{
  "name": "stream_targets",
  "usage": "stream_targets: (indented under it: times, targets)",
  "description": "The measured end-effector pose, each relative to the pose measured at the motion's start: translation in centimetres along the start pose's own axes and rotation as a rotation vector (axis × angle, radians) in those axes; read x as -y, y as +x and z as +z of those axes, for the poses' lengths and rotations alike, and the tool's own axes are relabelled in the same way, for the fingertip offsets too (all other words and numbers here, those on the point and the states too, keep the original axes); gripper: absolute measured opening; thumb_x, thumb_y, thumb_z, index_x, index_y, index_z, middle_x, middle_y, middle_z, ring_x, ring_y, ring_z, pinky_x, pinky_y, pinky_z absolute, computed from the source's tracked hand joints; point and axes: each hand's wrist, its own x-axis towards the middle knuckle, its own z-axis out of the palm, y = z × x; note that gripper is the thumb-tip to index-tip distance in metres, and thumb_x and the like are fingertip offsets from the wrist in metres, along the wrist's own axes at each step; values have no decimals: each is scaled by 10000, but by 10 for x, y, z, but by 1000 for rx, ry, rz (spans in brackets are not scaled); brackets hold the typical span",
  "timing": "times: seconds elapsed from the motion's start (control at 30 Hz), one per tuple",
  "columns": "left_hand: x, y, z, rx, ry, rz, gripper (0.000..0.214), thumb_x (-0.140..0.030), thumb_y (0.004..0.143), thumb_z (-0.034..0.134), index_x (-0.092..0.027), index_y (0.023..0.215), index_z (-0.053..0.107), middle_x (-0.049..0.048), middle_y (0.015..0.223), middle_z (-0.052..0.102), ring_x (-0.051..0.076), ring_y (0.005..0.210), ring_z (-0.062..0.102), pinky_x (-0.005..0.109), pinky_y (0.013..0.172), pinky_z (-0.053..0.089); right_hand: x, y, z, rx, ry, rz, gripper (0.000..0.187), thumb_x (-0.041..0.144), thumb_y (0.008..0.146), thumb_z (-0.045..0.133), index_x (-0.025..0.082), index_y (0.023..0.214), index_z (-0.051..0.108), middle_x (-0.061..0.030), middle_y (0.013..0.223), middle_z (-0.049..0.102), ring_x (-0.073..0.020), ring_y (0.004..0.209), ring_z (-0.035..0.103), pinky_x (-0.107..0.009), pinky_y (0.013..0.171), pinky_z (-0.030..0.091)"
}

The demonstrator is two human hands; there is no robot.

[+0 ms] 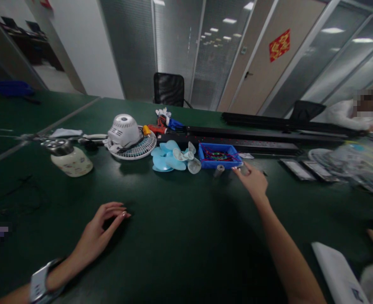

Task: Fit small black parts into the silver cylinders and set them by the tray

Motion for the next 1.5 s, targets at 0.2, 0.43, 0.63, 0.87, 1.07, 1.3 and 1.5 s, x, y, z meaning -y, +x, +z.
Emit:
stream_targets:
  times: [0.2,0.43,0.63,0.87,1.07,1.3,1.5]
  targets:
    - [-3,1,0,9,-1,-17,304,-431,925,518,-240,1152,450,45,992,711,240,990,691,430,908,521,-13,6,22,101,68,19,808,814,664,513,143,1051,741,-96,643,661,-262,615,610,-326,539,401]
    - [-12,-4,0,4,18,63,283,-404,928,540,-229,1141,478,55,970,722,233,941,706,421,868,553,-1,-58,12,102,242,-258,749,810,665,540,133,900,758,-35,581,583,-156,507,490,-279,492,312]
    - [-23,-17,2,-10,105,425,255,-271,892,636,-245,1134,558,53,994,716,227,1021,674,383,862,576,85,-157,3,335,477,-787,439,610,774,639,233,972,748,18,602,564,-108,535,451,-263,579,311]
    - [-37,-25,-1,-3,242,580,338,-267,890,649,-245,1224,602,90,1184,670,234,1094,641,388,896,568,164,-206,20,377,707,-1020,350,499,694,752,242,932,743,43,636,617,-87,548,502,-270,620,298]
    - [-39,-24,3,-32,153,469,312,-291,893,646,-240,1192,576,86,1127,697,225,981,715,353,816,597,173,-218,24,347,747,-1034,350,508,667,764,231,880,744,44,627,637,-82,516,491,-269,603,291]
    - [-37,-25,8,-289,-94,316,414,-244,801,737,-235,1106,458,32,963,716,200,798,765,346,811,592,171,-219,24,350,724,-1034,385,564,706,718,245,922,742,35,691,680,-83,567,543,-275,622,295]
    - [-10,-17,1,26,206,198,430,-327,818,700,-249,1180,482,67,1051,752,273,964,733,489,904,524,145,-202,13,359,652,-1031,398,563,711,710,236,935,744,29,663,661,-90,547,523,-273,618,311]
